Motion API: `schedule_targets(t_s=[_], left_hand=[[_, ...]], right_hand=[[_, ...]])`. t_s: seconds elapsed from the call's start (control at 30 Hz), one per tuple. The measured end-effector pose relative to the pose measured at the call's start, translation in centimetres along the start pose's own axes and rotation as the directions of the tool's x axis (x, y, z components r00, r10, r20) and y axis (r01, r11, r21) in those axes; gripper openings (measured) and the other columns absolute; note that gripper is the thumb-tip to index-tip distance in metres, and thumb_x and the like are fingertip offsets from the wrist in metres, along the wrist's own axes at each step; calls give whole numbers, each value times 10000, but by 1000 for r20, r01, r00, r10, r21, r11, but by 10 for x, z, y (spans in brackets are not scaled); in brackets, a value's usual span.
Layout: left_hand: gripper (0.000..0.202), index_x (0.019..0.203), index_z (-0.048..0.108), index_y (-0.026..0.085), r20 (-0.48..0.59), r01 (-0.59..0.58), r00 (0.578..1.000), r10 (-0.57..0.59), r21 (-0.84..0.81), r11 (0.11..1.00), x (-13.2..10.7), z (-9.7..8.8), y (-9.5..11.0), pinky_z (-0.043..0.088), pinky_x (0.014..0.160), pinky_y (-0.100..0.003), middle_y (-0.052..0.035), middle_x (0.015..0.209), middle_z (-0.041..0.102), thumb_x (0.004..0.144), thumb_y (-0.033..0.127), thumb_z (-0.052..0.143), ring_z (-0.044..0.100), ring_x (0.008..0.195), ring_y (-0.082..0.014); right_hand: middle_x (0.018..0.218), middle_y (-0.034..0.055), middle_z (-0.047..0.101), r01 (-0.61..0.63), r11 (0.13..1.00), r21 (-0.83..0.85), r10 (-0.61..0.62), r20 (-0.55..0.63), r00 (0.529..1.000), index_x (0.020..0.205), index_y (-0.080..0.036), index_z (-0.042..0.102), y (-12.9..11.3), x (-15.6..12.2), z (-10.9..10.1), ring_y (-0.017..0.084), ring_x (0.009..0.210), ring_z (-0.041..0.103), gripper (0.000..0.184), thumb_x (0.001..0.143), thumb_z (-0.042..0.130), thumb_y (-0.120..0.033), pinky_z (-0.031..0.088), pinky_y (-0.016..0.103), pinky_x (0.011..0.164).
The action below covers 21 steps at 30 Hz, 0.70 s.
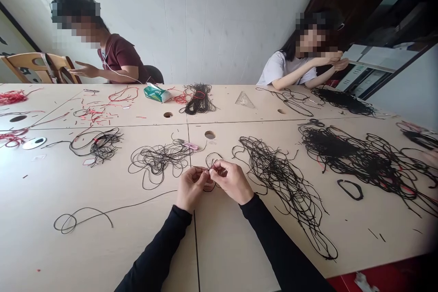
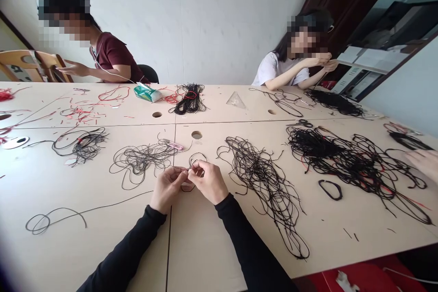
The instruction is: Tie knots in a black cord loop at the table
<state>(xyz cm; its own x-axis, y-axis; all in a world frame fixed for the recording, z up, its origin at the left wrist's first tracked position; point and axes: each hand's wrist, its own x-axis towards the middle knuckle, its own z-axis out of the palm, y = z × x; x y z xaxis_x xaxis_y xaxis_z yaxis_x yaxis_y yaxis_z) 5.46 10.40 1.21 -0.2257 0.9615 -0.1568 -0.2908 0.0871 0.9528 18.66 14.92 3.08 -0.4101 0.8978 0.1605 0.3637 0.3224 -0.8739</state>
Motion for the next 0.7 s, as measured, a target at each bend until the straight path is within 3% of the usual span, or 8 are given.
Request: schedule_targets(t_s=[0.17, 0.7], left_hand=[[312, 786, 633, 109, -10, -62, 998, 63, 82, 995, 0, -1, 0, 582, 541, -297, -61, 699, 658, 704, 394, 729, 617, 596, -149], [321, 776, 652, 105, 4, -56, 998, 56, 17, 998, 0, -1, -3, 562, 543, -285, -59, 626, 668, 700, 406, 734, 637, 571, -162]], right_hand=[[682, 8, 644, -4, 1000, -2, 4, 25, 1000, 728, -178, 582, 1, 0, -1, 135, 604, 582, 123, 795, 548, -275, 479, 243, 609], [683, 9, 629, -8, 1000, 8, 8, 16, 1000, 738, -174, 590, 2, 1, -1, 140, 619, 561, 138, 793, 550, -294, 473, 252, 614]])
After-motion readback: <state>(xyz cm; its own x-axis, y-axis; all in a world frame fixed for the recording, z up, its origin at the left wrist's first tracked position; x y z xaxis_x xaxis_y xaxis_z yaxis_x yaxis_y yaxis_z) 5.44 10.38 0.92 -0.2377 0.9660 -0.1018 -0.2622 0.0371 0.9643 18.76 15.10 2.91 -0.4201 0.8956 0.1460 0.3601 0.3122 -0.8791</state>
